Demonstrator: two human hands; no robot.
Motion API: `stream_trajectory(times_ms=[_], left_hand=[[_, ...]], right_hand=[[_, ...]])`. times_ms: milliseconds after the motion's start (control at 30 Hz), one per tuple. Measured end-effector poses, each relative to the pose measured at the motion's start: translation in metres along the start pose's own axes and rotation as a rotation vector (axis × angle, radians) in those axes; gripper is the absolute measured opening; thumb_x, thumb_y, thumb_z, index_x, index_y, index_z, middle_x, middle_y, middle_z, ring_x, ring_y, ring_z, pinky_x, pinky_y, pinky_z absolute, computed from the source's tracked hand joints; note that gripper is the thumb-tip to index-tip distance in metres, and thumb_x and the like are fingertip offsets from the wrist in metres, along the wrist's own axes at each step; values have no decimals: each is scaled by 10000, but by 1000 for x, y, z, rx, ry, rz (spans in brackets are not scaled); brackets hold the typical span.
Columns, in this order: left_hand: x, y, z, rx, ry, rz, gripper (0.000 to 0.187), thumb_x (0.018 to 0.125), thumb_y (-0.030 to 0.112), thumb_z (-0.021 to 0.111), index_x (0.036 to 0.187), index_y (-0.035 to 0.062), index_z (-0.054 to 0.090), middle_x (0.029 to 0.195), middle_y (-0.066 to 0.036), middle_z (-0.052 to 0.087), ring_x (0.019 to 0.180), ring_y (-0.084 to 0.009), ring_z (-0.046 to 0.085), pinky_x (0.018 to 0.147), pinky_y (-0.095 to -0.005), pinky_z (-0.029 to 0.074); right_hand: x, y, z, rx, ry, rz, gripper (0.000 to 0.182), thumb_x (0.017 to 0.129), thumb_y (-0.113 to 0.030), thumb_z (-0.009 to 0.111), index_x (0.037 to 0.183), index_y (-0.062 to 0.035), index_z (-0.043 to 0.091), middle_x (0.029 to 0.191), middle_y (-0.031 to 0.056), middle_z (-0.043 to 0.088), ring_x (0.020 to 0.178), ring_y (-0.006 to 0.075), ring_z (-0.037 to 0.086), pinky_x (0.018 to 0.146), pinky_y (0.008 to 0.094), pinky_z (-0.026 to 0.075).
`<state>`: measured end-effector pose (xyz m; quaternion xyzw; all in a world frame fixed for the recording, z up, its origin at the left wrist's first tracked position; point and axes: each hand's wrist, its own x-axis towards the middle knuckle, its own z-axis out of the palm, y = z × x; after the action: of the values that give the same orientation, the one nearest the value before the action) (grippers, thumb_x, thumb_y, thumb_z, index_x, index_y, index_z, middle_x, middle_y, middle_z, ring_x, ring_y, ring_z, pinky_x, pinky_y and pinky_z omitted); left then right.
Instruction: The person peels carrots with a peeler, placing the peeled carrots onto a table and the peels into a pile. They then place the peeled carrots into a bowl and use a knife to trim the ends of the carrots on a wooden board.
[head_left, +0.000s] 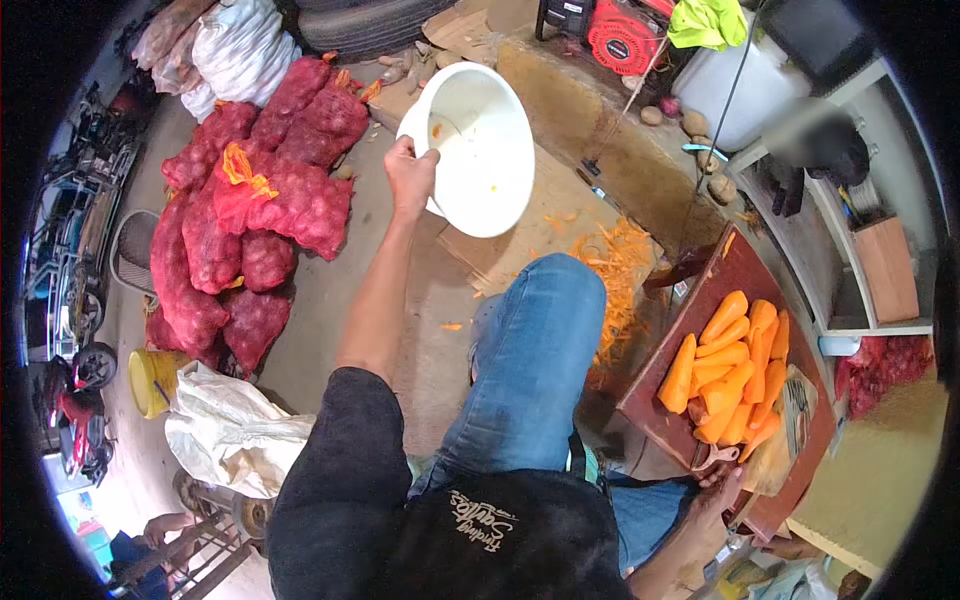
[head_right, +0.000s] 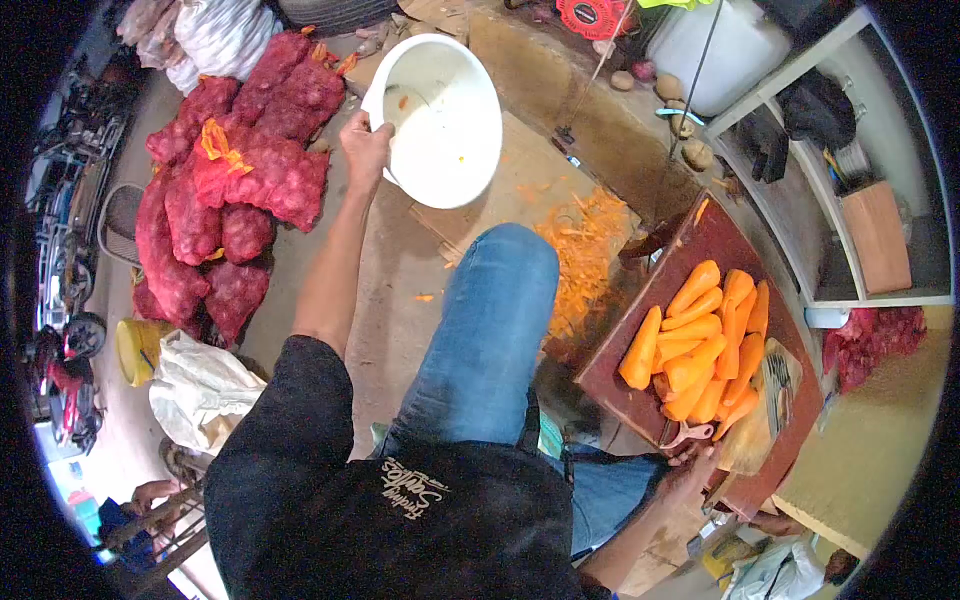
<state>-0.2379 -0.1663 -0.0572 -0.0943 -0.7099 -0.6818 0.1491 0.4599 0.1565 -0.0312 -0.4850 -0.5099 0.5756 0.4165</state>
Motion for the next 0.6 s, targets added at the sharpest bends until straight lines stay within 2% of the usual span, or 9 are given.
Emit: stream_trajectory(times_ms=[100, 167, 233, 300, 400, 467, 500, 533, 600], left_hand=[[-34, 28, 20, 419, -156, 166, 92, 743, -15, 663, 779, -11, 578, 684, -171, 620, 585, -254, 625, 553, -373, 478], [-68, 27, 34, 381, -216, 381, 182, 732, 26, 675, 754, 13, 494, 650, -165, 490, 589, -213, 590, 538, -396, 438], [-99, 19, 49, 379, -344, 590, 185, 719, 31, 666, 755, 20, 485, 673, -183, 477, 621, -315, 589, 549, -438, 440], [-128, -1, 58, 381, -592, 541, 163, 729, 23, 659, 770, 15, 501, 770, -201, 552, 769, -396, 593, 681, -488, 470], [-158, -76, 71, 435, -972, 500, 91, 802, 106, 623, 855, 42, 587, 871, -169, 603, 881, -369, 613, 741, -473, 500], [-176, -109, 75, 571, -1138, 510, 151, 840, 173, 589, 938, 64, 629, 942, -140, 617, 957, -350, 608, 777, -462, 519], [-179, -103, 78, 641, -1219, 516, 194, 860, 206, 573, 979, 75, 650, 978, -125, 624, 994, -341, 606, 795, -457, 528], [-180, -98, 86, 833, -1356, 376, 276, 870, 238, 553, 1084, 102, 661, 1050, -107, 622, 1055, -331, 586, 837, -444, 541], [-180, -90, 90, 713, -1341, 232, 239, 852, 220, 575, 1035, 91, 658, 1035, -110, 624, 1033, -333, 590, 836, -447, 539]], right_hand=[[-1, 0, 0, 11, 15, -2, 620, 989, -412, 635, 1445, -49, 425, 894, 36, 596, 664, 88, 543, 504, 201, 427], [-3, 0, 0, -7, 47, 0, 598, 995, -397, 631, 1441, -51, 434, 895, 35, 600, 661, 88, 542, 503, 200, 426], [-4, 0, 1, 2, 64, -4, 578, 1000, -382, 628, 1438, -56, 439, 895, 32, 603, 658, 88, 540, 505, 197, 427], [-3, 0, 3, 2, 66, 5, 559, 1002, -363, 631, 1434, -63, 442, 893, 24, 603, 656, 82, 535, 508, 193, 429], [-9, -11, 17, 9, 86, 21, 536, 1005, -335, 634, 1430, -69, 444, 884, 12, 595, 655, 73, 529, 506, 190, 433], [-11, -12, 16, 39, 80, 28, 521, 1012, -307, 627, 1436, -71, 436, 873, 3, 590, 651, 67, 529, 500, 188, 436], [-10, -12, 15, 43, 69, 21, 519, 1014, -305, 625, 1436, -70, 435, 870, 3, 587, 646, 68, 527, 498, 188, 435], [-9, -11, 15, 49, 60, 14, 516, 1016, -303, 622, 1436, -69, 434, 866, 2, 584, 641, 68, 525, 495, 188, 434], [-9, -9, 16, 39, 33, -12, 540, 1008, -309, 633, 1441, -63, 422, 854, 7, 569, 620, 72, 510, 473, 193, 425]])
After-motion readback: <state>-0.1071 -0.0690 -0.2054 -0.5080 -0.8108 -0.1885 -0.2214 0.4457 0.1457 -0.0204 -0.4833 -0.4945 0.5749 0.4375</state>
